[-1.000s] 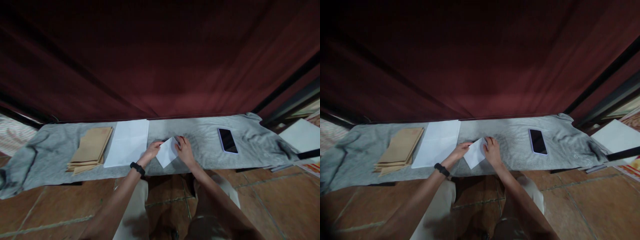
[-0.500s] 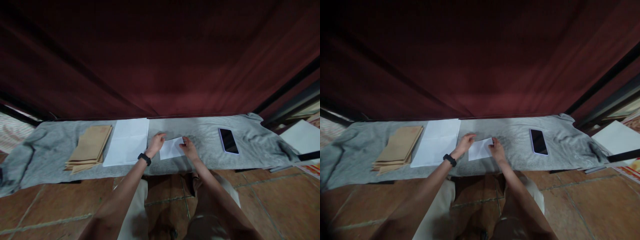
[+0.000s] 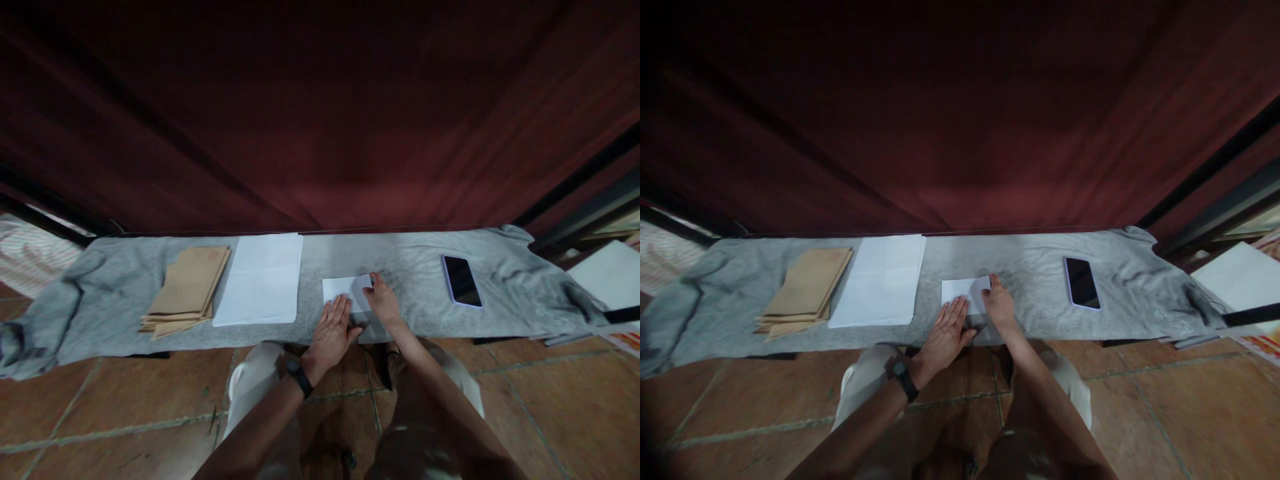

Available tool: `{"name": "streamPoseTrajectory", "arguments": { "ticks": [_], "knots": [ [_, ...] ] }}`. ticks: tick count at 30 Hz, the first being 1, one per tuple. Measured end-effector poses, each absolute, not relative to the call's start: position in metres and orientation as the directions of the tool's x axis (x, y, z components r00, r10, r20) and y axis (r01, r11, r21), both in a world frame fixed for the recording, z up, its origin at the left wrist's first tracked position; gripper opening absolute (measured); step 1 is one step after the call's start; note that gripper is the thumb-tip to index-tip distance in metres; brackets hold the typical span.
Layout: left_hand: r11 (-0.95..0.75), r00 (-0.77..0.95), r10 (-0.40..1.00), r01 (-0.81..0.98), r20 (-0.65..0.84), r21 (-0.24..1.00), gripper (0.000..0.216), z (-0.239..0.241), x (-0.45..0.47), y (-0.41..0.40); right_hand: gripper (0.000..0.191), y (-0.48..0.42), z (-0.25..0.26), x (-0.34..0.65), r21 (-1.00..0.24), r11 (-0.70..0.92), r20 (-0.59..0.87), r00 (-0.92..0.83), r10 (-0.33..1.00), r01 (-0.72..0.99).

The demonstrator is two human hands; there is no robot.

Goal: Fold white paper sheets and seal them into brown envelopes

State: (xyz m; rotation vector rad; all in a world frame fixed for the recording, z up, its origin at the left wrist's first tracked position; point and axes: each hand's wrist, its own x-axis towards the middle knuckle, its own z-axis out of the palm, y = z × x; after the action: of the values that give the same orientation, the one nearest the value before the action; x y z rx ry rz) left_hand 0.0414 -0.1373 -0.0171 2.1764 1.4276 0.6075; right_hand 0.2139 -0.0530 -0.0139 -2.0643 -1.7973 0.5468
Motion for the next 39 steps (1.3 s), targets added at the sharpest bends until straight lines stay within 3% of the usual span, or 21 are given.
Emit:
{"name": "streamPoseTrajectory", "arguments": {
  "ticks": [12,18,21,24,27,29,32,34,39],
  "knots": [
    [-0.285,0.284,0.954,0.775,0.091,0.564,0.070,-0.021,0.020,-0.151,0.047,-0.053,-0.017,0.217,-0.490,-0.110,-0.044,0.101,0.994,0.865],
    [-0.240,0.225,0.970,0.821,0.093,0.518,0.054,0.004,-0.020,-0.144,0.045,-0.052,-0.024,0.223,-0.546,-0.092,-0.048,0.079,0.996,0.833],
    [-0.100,0.007,0.980,0.883,0.201,0.458,0.049,0.025,-0.089,-0.119,0.044,-0.051,-0.027,0.226,-0.570,-0.092,-0.064,0.067,0.996,0.817],
    [0.227,-0.342,0.904,0.892,0.256,0.390,0.054,0.047,-0.183,-0.094,0.045,-0.052,-0.028,0.227,-0.578,-0.100,-0.070,0.073,0.995,0.810],
    [0.555,-0.597,0.778,0.799,0.198,0.230,0.067,0.057,-0.268,-0.085,0.044,-0.052,-0.027,0.227,-0.587,-0.081,-0.055,0.060,0.997,0.805],
    [0.619,-0.629,0.776,0.771,0.032,0.152,0.071,0.057,-0.303,-0.089,0.044,-0.052,-0.026,0.227,-0.592,-0.072,-0.044,0.058,0.997,0.803],
    [0.609,-0.604,0.793,0.781,-0.078,0.141,0.063,0.050,-0.321,-0.100,0.043,-0.052,-0.024,0.227,-0.604,-0.074,-0.035,0.066,0.997,0.794],
    [0.596,-0.594,0.802,0.794,-0.058,0.122,0.060,0.046,-0.318,-0.108,0.042,-0.052,-0.024,0.227,-0.604,-0.077,-0.039,0.067,0.997,0.793],
    [0.594,-0.598,0.788,0.801,0.149,0.070,0.063,0.049,-0.297,-0.116,0.042,-0.052,-0.025,0.227,-0.557,-0.080,-0.039,0.070,0.997,0.827]
  ]
}}
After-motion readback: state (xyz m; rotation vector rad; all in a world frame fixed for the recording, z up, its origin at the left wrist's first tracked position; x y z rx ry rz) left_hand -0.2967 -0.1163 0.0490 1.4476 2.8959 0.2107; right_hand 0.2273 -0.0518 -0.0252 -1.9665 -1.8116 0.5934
